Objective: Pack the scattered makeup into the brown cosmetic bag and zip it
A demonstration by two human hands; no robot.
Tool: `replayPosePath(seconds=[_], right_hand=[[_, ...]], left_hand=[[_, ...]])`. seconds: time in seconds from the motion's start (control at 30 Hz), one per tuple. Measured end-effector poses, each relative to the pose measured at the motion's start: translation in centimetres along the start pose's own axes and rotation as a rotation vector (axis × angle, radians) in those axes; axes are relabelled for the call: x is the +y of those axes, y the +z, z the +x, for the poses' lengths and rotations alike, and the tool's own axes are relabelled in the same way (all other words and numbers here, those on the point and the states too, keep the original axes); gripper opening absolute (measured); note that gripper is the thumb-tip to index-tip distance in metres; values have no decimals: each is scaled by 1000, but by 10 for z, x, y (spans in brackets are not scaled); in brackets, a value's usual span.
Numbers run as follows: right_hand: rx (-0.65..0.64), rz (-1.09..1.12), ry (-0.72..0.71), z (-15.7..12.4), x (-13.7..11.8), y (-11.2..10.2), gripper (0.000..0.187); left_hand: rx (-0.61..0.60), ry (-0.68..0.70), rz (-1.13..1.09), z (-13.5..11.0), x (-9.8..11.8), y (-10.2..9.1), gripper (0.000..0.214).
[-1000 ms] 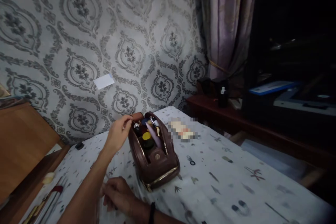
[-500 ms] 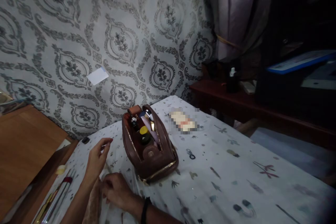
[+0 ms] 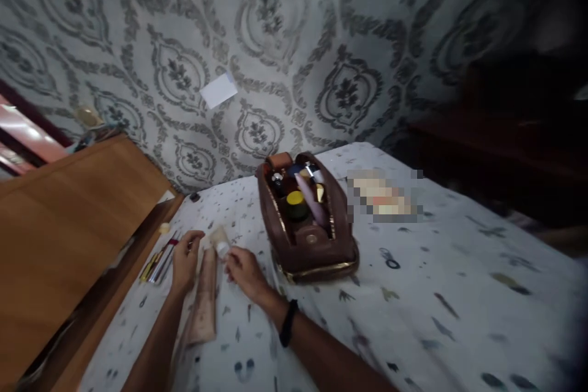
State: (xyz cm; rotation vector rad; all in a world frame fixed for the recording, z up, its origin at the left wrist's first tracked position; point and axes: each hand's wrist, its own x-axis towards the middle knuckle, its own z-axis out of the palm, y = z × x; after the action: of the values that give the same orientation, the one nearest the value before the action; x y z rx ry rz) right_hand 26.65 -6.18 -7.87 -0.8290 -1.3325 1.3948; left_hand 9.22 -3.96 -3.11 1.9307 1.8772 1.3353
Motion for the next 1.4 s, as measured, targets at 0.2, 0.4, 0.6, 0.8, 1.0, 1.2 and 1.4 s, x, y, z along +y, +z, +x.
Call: replayPosePath(seconds=[0.2, 0.4, 0.6, 0.8, 1.0, 1.2, 1.4], right_hand=[[117, -90, -81, 1, 7, -5, 18], [161, -259, -278, -4, 11, -6, 21], [153, -609, -529, 0, 43, -1, 36], [70, -625, -508, -1, 38, -7, 32], [62, -596, -484, -1, 31, -11, 27], [53, -598, -463, -3, 28, -13, 26], [19, -616, -425, -3, 34, -20, 25]], left_hand=[[98, -127, -45, -14, -37, -14, 35], [-17, -70, 65, -23, -27, -7, 25], [-107, -66, 218, -35, -19, -3, 27], [-230, -62, 230, -35, -19, -10, 27], [-320, -38, 217, -4, -43, -20, 24], [-236, -113, 344, 84, -100, -35, 17], [-190, -149, 484, 175, -142, -14, 33]])
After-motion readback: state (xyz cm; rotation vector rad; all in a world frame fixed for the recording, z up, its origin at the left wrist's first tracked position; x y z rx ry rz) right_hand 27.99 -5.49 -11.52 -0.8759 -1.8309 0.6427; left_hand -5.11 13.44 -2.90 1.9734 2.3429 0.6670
